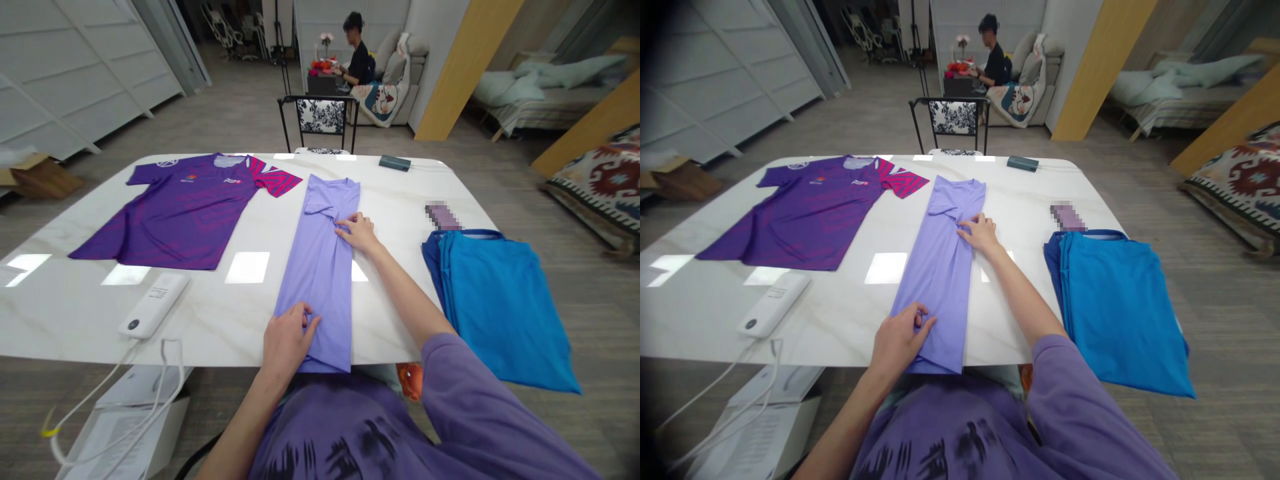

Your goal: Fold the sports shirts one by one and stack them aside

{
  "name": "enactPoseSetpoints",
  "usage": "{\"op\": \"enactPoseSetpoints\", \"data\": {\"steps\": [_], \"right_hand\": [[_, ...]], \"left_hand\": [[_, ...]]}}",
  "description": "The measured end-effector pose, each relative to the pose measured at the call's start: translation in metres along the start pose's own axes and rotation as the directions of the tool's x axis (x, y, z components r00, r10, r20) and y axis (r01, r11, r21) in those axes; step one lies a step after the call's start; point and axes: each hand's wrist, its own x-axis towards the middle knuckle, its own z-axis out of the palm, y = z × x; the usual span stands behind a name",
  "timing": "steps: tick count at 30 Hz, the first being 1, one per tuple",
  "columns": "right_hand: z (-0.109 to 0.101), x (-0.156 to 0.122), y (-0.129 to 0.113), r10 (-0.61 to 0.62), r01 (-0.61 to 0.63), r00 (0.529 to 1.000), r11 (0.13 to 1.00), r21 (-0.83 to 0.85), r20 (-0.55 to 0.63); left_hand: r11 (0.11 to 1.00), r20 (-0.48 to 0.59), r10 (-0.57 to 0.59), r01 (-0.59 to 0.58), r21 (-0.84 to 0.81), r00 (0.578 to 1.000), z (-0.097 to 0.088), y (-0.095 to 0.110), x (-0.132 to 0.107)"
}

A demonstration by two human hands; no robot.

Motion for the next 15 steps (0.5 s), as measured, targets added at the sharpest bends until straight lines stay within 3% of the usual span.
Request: {"op": "enactPoseSetpoints", "data": {"steps": [7, 12, 15], "right_hand": [[0.016, -0.009, 0.000, -0.026, 0.025, 0.997, 1.000, -0.013, -0.068], [0.017, -0.006, 0.005, -0.065, 0.066, 0.995, 0.998, 0.017, -0.073], [0.018, -0.005, 0.009, -0.103, 0.104, 0.993, 0.995, 0.013, -0.057]], "left_hand": [[0.984, -0.003, -0.017, 0.016, -0.176, 1.000, 0.003, -0.011, -0.004], [0.866, 0.065, -0.117, 0.134, -0.481, 0.991, 0.007, -0.013, -0.010], [0.839, 0.096, -0.095, 0.132, -0.528, 0.991, 0.008, -0.011, -0.012]]}}
